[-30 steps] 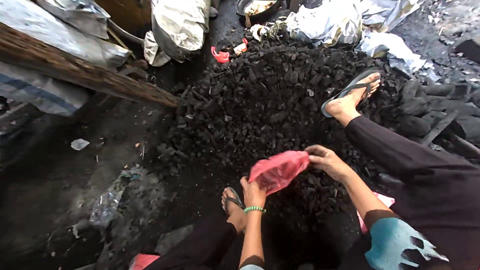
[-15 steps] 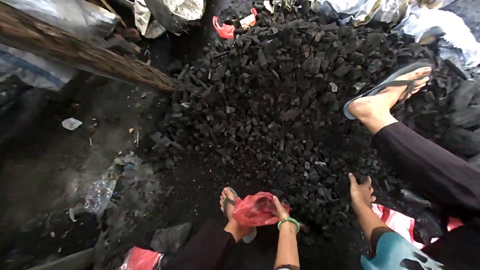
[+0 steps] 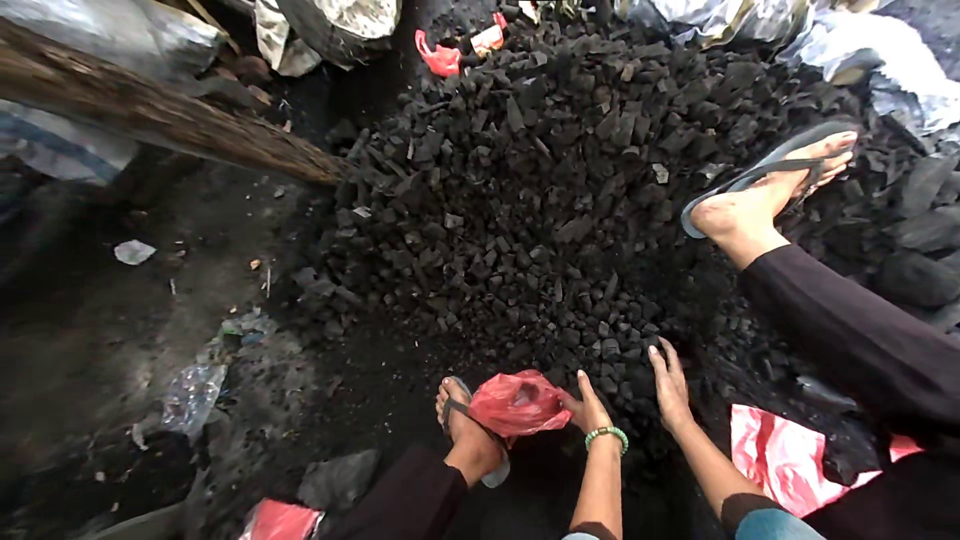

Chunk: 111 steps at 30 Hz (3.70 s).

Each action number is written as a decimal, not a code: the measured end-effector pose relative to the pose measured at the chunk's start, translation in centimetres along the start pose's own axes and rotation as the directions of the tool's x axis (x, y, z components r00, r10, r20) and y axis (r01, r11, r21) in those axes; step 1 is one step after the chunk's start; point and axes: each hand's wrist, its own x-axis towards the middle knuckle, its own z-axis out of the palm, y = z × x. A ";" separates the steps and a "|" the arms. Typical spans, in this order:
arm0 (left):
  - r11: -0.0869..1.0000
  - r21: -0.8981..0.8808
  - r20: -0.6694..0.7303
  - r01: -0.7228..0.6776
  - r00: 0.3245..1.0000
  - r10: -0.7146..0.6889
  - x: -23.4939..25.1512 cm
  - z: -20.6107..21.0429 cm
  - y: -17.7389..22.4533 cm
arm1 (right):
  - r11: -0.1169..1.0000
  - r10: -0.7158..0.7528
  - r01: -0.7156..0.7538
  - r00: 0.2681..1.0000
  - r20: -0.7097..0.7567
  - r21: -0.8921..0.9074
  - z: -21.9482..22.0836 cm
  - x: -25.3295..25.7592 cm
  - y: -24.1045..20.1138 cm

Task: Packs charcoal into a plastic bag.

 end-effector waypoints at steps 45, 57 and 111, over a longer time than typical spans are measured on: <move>0.367 0.391 0.572 -0.844 0.535 0.622 0.8 -3.2 20.1 | 0.344 -0.394 -0.254 0.835 0.385 0.904 3.5 0.9 -21.3; 0.363 0.290 0.627 -0.885 0.463 0.627 2.9 -2.1 23.2 | 0.943 -0.258 0.332 0.790 0.556 -0.034 2.1 6.5 -23.7; 0.868 -0.040 0.307 -0.494 0.821 0.482 4.3 0.7 3.9 | 0.936 0.015 -0.060 0.991 0.131 0.348 6.0 0.6 -4.0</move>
